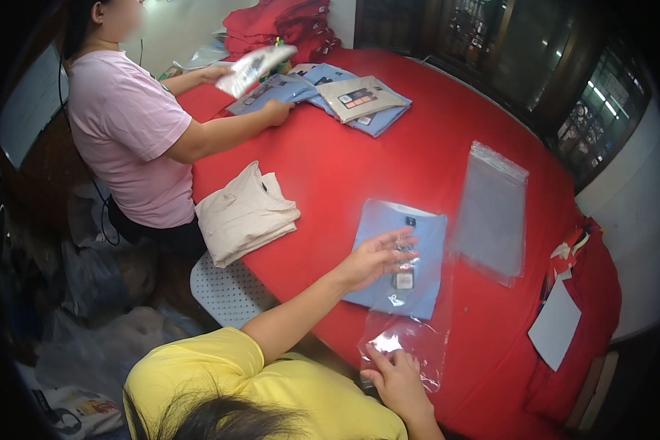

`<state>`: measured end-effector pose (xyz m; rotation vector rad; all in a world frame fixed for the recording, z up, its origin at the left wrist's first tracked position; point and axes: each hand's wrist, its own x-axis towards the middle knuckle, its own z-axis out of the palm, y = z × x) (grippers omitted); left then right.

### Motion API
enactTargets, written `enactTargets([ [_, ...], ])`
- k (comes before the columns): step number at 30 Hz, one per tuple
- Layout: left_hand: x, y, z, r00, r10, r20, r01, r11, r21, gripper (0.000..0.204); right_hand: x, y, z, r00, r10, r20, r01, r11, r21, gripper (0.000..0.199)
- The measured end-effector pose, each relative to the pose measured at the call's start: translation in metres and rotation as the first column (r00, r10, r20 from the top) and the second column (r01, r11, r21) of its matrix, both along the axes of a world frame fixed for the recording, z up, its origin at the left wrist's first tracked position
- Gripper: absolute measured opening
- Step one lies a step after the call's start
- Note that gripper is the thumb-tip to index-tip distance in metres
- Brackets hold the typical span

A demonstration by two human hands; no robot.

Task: The person places folded shirts into clear plastic bags, smooths out the bags to remove air, and seals them on a red table.

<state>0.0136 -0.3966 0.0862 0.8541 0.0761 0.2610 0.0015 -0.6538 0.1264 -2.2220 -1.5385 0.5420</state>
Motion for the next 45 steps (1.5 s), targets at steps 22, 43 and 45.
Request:
enactTargets([
  [22,-0.120,-0.039,0.017,0.926,-0.374,-0.040,0.253,0.541,0.802,0.026,-0.014,0.007,0.037,0.982,-0.147,0.115,0.129,0.981,0.146,0.082],
  [43,-0.149,0.012,-0.006,0.863,-0.361,0.355,0.321,0.932,0.168,0.015,0.025,0.027,-0.081,0.141,0.109,-0.984,0.717,0.674,0.178,0.019],
  [45,-0.143,0.026,-0.023,0.982,-0.190,0.005,0.171,0.892,0.418,0.014,0.023,0.034,-0.082,0.104,0.020,-0.994,0.798,0.595,0.095,0.023],
])
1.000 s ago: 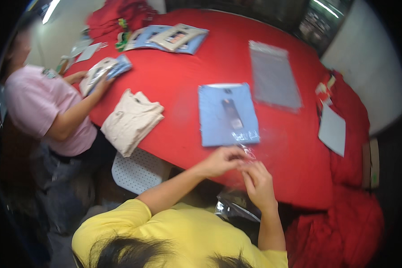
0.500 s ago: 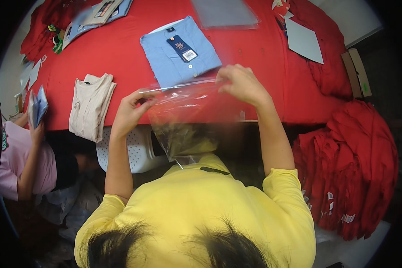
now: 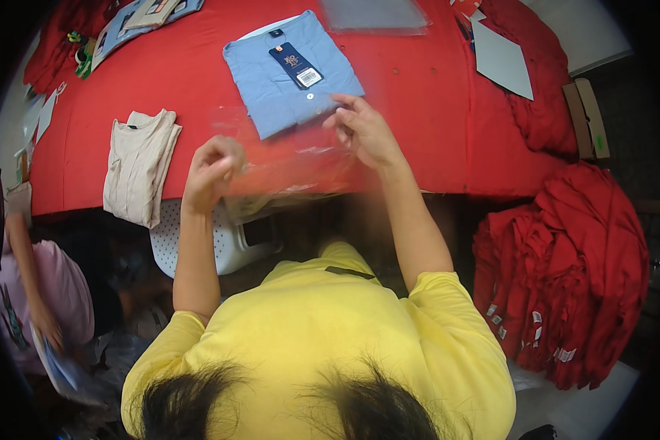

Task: The person places folded shirts into clear plastic bags, smooths out the bags to remove air, and seals them on a red table.

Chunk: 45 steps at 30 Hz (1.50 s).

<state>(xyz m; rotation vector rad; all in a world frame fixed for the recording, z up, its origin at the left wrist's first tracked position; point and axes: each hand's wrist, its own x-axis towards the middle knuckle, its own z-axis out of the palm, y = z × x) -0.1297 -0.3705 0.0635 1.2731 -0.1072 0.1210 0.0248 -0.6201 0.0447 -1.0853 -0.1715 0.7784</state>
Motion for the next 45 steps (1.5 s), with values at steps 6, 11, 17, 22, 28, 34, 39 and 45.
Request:
enactTargets([
  [6,0.037,0.007,-0.061,0.886,0.450,-0.116,-0.276,0.710,0.649,0.014,0.016,0.011,-0.043,0.834,-0.361,0.418,0.479,0.849,-0.223,0.014],
  [11,0.076,0.012,-0.073,0.784,0.608,-0.126,-0.467,0.710,0.527,0.016,0.034,0.028,-0.054,0.504,-0.496,0.707,0.779,0.614,-0.124,0.009],
  [17,0.092,0.017,-0.078,0.793,0.595,-0.127,-0.445,0.710,0.546,0.024,0.055,0.016,-0.067,0.768,-0.638,0.055,0.629,0.768,0.121,0.011],
  [22,0.090,0.022,-0.055,0.850,0.411,-0.329,-0.338,0.905,0.258,0.037,0.101,0.015,-0.054,0.926,-0.347,0.148,0.348,0.937,0.023,0.011],
  [28,0.093,0.038,-0.057,0.856,0.410,-0.316,-0.296,0.888,0.352,0.030,0.161,0.038,-0.034,0.874,0.017,0.486,0.103,0.970,-0.219,0.007],
  [34,0.084,0.022,-0.050,0.828,0.528,-0.190,-0.345,0.746,0.570,0.013,0.164,0.007,0.014,0.743,0.456,0.489,-0.201,0.850,-0.487,0.010],
  [39,0.073,0.012,-0.053,0.787,0.554,0.273,-0.517,0.349,0.782,0.016,0.163,0.001,0.017,0.771,0.364,0.522,-0.203,0.918,-0.340,0.005],
  [45,0.088,0.013,-0.026,0.818,0.509,-0.267,-0.302,0.775,0.555,0.047,0.176,0.037,0.005,0.791,0.416,0.449,-0.249,0.889,-0.384,0.008],
])
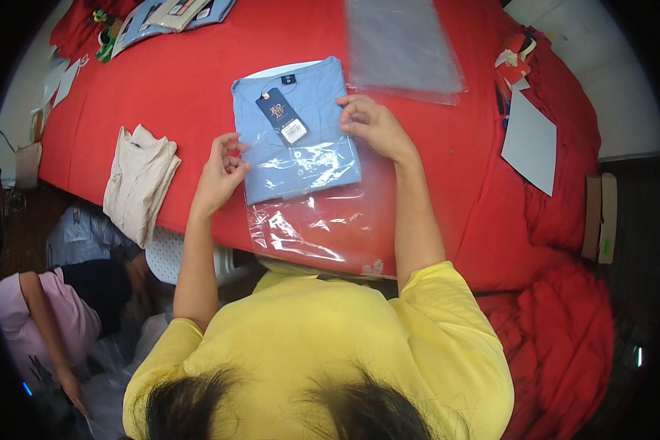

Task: The person places folded shirts into clear plastic bags, smooths out the bags to remove air, and seals them on a red table.

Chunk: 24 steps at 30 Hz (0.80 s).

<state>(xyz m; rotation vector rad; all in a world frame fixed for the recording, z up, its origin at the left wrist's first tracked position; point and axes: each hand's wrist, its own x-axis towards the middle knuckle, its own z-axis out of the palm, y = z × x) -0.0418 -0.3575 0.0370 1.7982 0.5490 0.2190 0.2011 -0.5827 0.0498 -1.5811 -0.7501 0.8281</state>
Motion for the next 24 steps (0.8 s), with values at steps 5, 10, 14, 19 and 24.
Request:
enactTargets([
  [5,0.007,0.012,-0.001,0.974,0.171,0.151,-0.091,0.897,-0.433,0.060,-0.002,0.009,-0.011,0.986,-0.099,0.134,0.093,0.995,0.046,0.010],
  [10,0.003,0.027,0.004,0.986,0.115,-0.119,-0.151,0.917,-0.369,0.049,-0.007,0.011,-0.022,0.960,-0.182,0.214,0.168,0.982,0.081,0.009],
  [14,0.010,0.034,-0.017,0.992,0.079,0.097,-0.086,0.994,0.065,0.025,-0.008,0.015,-0.024,0.937,-0.262,0.233,0.246,0.965,0.096,0.008],
  [19,0.040,0.032,-0.036,0.962,0.056,0.268,-0.130,0.955,0.265,0.010,-0.012,0.034,-0.037,0.770,-0.346,0.535,0.361,0.929,0.081,0.009],
  [24,0.056,0.046,-0.027,0.992,0.095,0.079,-0.111,0.965,0.236,0.007,-0.002,0.055,-0.012,0.740,-0.232,0.631,0.432,0.883,-0.182,0.007],
])
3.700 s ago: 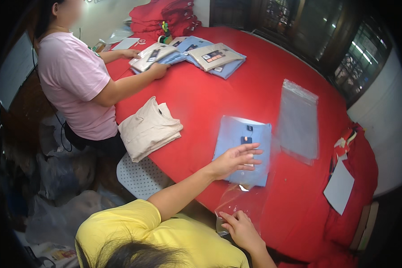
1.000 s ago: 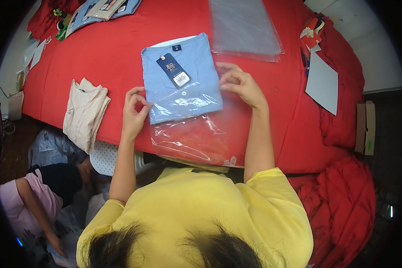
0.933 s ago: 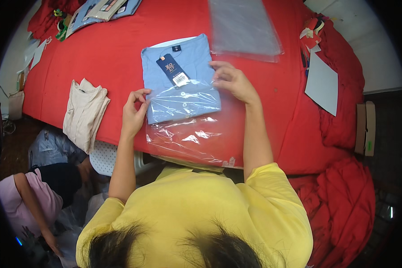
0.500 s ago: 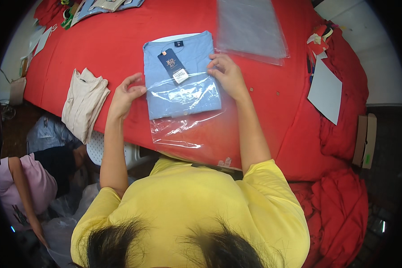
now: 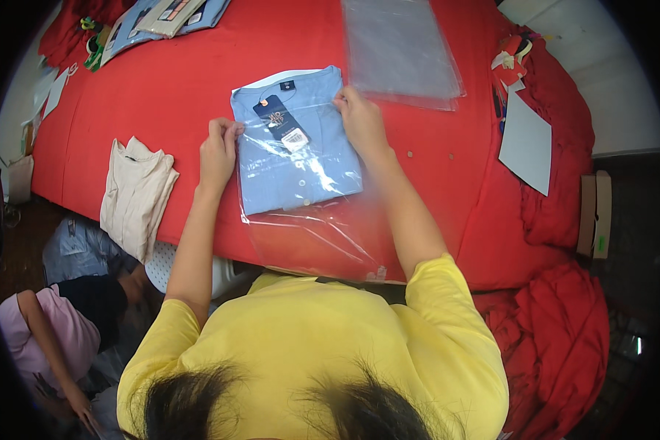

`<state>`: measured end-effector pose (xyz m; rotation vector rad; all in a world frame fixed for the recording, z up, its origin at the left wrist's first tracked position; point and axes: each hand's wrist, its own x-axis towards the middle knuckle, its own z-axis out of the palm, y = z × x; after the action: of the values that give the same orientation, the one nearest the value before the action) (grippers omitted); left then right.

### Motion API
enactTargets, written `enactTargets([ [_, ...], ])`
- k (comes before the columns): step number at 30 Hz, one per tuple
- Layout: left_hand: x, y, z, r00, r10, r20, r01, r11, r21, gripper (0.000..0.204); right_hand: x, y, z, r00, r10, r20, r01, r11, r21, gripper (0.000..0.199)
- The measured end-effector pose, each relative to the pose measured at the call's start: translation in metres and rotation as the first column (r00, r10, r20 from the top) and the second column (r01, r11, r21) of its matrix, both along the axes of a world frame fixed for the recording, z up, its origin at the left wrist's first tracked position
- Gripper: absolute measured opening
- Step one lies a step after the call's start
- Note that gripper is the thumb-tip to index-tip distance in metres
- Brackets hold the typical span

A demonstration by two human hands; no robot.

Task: The person places folded shirts into clear plastic bags, smooths out the bags to remove air, and seals them on a red table.

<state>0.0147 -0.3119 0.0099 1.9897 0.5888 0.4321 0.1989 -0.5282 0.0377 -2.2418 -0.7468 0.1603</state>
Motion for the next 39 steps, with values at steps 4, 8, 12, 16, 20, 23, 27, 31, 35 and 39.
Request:
enactTargets([
  [4,0.022,0.047,-0.002,0.970,-0.239,0.047,0.212,0.924,0.319,0.011,0.037,0.015,-0.007,0.915,0.274,0.298,-0.247,0.961,-0.125,0.009],
  [8,0.039,0.085,0.030,0.832,-0.477,-0.285,0.511,0.858,0.055,0.009,0.070,0.019,0.016,0.865,0.498,0.061,-0.476,0.853,-0.213,0.009],
  [12,0.055,0.107,0.046,0.710,-0.678,-0.192,0.609,0.727,-0.316,0.010,0.109,0.033,0.028,0.717,0.544,-0.436,-0.646,0.753,-0.122,0.010],
  [16,0.059,0.113,0.050,0.707,-0.691,-0.150,0.589,0.693,-0.415,0.012,0.117,0.034,0.031,0.632,0.522,-0.573,-0.632,0.775,0.008,0.009],
  [20,0.058,0.113,0.054,0.721,-0.674,-0.161,0.573,0.710,-0.410,0.012,0.110,0.028,0.050,0.611,0.554,-0.565,-0.666,0.746,0.011,0.009],
  [23,0.051,0.103,0.064,0.753,-0.642,-0.147,0.578,0.750,-0.321,0.013,0.095,0.008,0.059,0.749,0.553,-0.364,-0.613,0.787,-0.066,0.013],
  [27,0.045,0.094,0.068,0.791,-0.595,-0.139,0.559,0.797,-0.230,0.013,0.067,-0.008,0.068,0.752,0.578,-0.317,-0.571,0.812,0.124,0.016],
  [31,0.047,0.096,0.059,0.817,-0.567,-0.100,0.498,0.783,-0.374,0.014,0.048,-0.001,0.063,0.813,0.528,-0.244,-0.521,0.848,0.098,0.025],
  [35,0.044,0.094,0.054,0.830,-0.557,-0.021,0.507,0.771,-0.385,0.013,0.032,0.021,0.052,0.753,0.574,-0.321,-0.592,0.804,0.050,0.044],
  [39,0.043,0.093,0.049,0.853,-0.522,0.017,0.487,0.783,-0.387,0.012,0.037,0.056,0.046,0.723,0.584,-0.369,-0.669,0.727,-0.159,0.065],
])
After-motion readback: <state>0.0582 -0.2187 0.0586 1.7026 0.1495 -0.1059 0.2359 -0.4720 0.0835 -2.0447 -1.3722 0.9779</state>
